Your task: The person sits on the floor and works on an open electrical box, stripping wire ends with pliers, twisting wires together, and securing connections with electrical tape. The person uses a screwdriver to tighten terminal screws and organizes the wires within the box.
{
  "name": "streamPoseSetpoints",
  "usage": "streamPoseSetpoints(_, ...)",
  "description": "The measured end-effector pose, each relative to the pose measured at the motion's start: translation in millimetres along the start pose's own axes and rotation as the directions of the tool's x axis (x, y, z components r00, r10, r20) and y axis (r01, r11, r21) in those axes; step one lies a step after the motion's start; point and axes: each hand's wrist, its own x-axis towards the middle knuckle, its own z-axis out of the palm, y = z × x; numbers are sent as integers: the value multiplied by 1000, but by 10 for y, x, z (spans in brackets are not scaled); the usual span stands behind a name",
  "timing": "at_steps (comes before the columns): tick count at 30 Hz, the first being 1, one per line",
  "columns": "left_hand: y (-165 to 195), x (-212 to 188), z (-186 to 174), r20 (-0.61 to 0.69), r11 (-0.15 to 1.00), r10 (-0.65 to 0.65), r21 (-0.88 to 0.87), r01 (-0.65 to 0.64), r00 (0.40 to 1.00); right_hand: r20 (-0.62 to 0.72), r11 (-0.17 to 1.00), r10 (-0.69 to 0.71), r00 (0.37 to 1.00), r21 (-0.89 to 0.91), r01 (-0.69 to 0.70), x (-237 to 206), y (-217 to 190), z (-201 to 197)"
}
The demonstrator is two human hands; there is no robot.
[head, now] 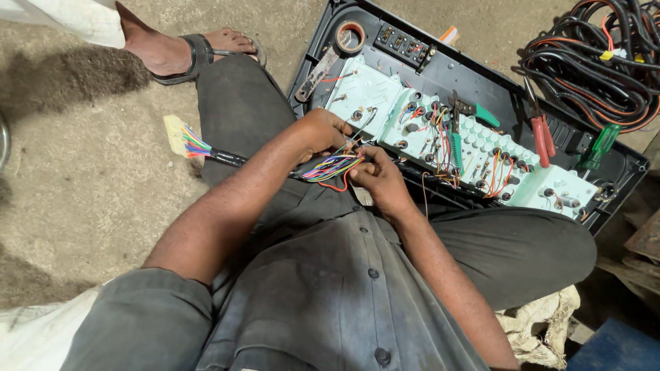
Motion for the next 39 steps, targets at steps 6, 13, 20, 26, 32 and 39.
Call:
streamPoseSetpoints(6, -63, -80, -109, 38, 997, 73, 24, -74, 997, 17, 997, -69, 997, -31, 70, 16, 61, -12)
streamPoseSetpoints(13, -83, -144, -106, -25, 998, 52, -20, -53, 998, -26, 993, -101, 995, -65, 99, 12, 99, -70)
streamPoseSetpoints(20, -56, -112, -145, -190, 934, 151, -294, -203, 970, -23, 997, -59, 998, 49, 60, 57, 38, 8)
streamPoseSetpoints(26, -4, -169, -151, -80, 884, 199, -416, -214, 977, -78, 993, 0, 997, 115, 10, 22, -70, 67)
streamPoseSetpoints(32, 7, -273, -34, 1, 973, 211, -100, -210, 977, -24, 994, 36, 999, 103, -33, 37, -176, 47)
streamPoseSetpoints(39, 222, -547, -256, -166, 931, 285, 284, -231, 944, -25, 985, 81, 996, 153, -76, 21, -258, 67)
